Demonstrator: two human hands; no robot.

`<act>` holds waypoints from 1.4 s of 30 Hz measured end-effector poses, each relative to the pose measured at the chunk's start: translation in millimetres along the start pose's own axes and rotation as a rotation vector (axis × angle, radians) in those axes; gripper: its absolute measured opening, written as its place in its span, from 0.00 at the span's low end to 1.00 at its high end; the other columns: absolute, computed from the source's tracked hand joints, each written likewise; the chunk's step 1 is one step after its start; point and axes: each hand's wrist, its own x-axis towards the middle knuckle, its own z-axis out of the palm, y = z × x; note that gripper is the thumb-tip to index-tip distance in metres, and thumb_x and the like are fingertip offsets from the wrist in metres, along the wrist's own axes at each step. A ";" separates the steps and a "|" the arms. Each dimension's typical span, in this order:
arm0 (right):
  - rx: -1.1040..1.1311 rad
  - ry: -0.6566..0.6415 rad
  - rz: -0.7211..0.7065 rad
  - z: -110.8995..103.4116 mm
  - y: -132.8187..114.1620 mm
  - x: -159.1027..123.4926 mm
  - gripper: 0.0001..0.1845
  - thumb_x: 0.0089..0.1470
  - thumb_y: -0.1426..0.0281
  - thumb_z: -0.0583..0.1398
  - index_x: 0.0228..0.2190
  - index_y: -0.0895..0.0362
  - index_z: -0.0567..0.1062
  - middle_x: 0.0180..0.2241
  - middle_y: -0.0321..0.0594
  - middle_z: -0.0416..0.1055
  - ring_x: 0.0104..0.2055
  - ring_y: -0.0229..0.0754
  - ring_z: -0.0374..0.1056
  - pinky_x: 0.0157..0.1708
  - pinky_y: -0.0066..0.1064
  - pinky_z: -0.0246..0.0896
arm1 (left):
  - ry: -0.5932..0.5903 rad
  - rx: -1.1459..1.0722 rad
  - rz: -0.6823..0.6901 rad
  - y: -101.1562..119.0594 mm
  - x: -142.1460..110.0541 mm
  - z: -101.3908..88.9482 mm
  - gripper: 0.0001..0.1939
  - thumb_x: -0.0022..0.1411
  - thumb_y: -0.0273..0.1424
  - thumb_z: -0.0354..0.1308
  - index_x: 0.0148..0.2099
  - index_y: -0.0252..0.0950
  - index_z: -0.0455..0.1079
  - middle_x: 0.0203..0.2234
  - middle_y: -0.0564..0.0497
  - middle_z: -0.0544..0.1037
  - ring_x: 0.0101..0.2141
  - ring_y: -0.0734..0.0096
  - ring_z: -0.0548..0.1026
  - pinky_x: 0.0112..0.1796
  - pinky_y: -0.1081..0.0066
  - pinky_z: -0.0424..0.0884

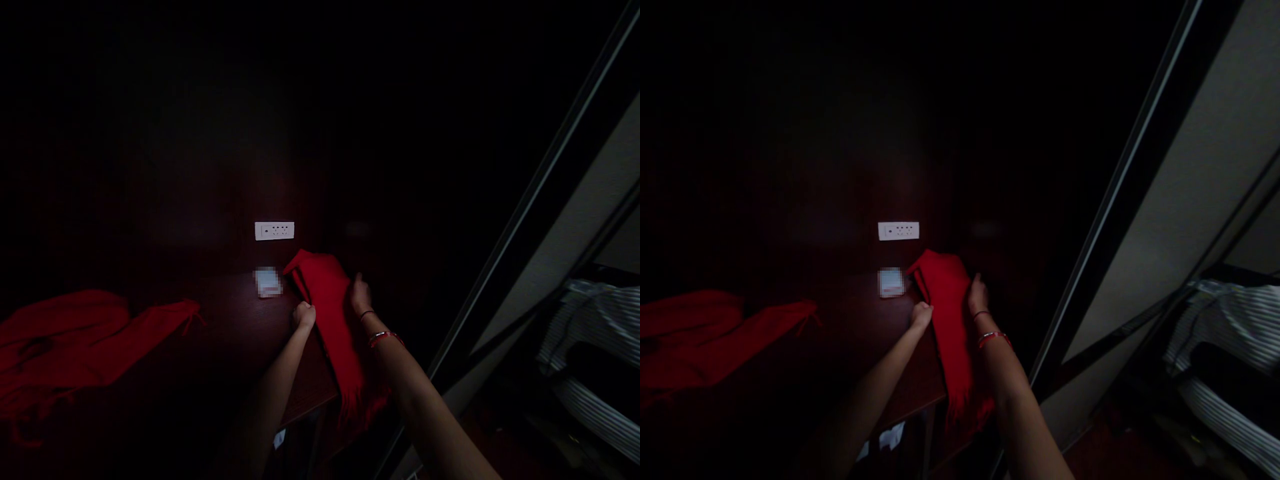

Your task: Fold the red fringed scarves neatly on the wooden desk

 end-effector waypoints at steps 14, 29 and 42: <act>-0.221 0.001 -0.400 28.1 -14.3 -48.7 0.27 0.54 0.61 0.43 0.55 0.53 0.47 0.58 0.43 0.38 0.58 0.51 0.34 0.49 0.48 0.39 | 0.119 0.333 0.401 -8.8 -48.5 -24.6 0.26 0.56 0.34 0.44 0.57 0.38 0.47 0.54 0.42 0.54 0.52 0.56 0.54 0.45 0.60 0.57; 0.003 -0.196 -0.700 71.5 -144.3 -135.3 0.24 0.54 0.61 0.44 0.50 0.57 0.58 0.57 0.46 0.43 0.58 0.49 0.35 0.51 0.45 0.37 | 0.504 0.745 0.301 -173.5 -52.5 -194.6 0.24 0.58 0.35 0.43 0.56 0.34 0.53 0.56 0.42 0.51 0.55 0.58 0.45 0.50 0.57 0.49; 0.025 -0.314 -0.659 116.5 -194.4 -149.4 0.23 0.55 0.62 0.43 0.49 0.58 0.60 0.53 0.47 0.53 0.56 0.46 0.43 0.51 0.45 0.36 | 0.521 0.723 -0.117 -227.0 -53.0 -238.1 0.22 0.57 0.36 0.41 0.52 0.35 0.60 0.54 0.40 0.54 0.54 0.53 0.50 0.47 0.52 0.51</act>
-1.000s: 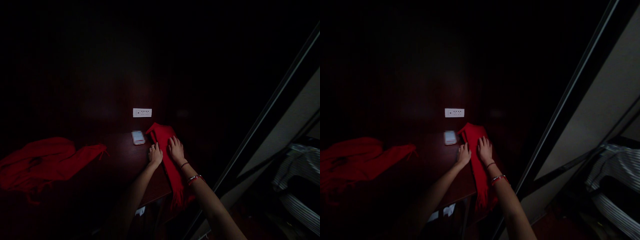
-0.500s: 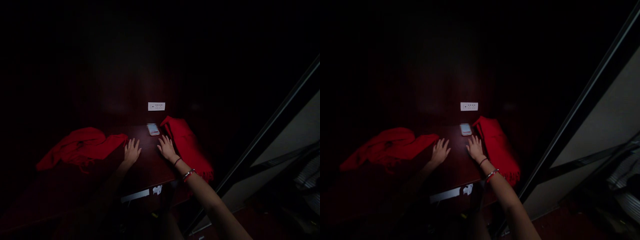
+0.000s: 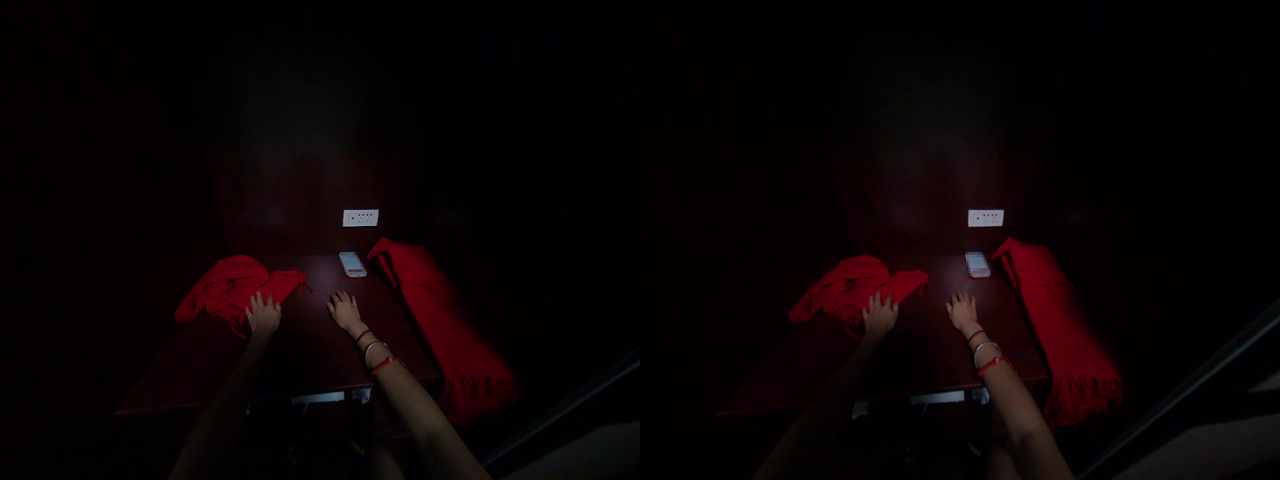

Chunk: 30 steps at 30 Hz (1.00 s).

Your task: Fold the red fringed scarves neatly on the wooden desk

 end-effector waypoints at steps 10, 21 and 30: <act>0.046 -0.057 -0.284 -7.7 -56.6 54.5 0.27 0.51 0.63 0.48 0.52 0.56 0.53 0.54 0.48 0.49 0.55 0.47 0.43 0.50 0.45 0.40 | 0.457 -0.234 -0.285 -23.9 17.1 -26.0 0.21 0.57 0.31 0.41 0.52 0.34 0.57 0.53 0.40 0.54 0.52 0.58 0.53 0.46 0.57 0.55; 0.118 -0.025 -0.582 25.9 -155.8 97.5 0.13 0.52 0.71 0.49 0.38 0.60 0.67 0.38 0.46 0.67 0.43 0.41 0.60 0.48 0.39 0.43 | 0.523 -0.271 -0.548 -50.2 29.3 -20.6 0.25 0.59 0.35 0.37 0.58 0.32 0.47 0.56 0.37 0.47 0.55 0.55 0.45 0.48 0.54 0.51; 0.307 0.386 -0.298 -105.1 -43.7 126.6 0.14 0.54 0.75 0.43 0.35 0.64 0.65 0.34 0.44 0.67 0.35 0.35 0.62 0.35 0.24 0.54 | 0.499 -0.213 -0.300 -37.1 25.9 -32.5 0.26 0.59 0.35 0.37 0.59 0.33 0.44 0.57 0.41 0.44 0.56 0.58 0.42 0.51 0.55 0.45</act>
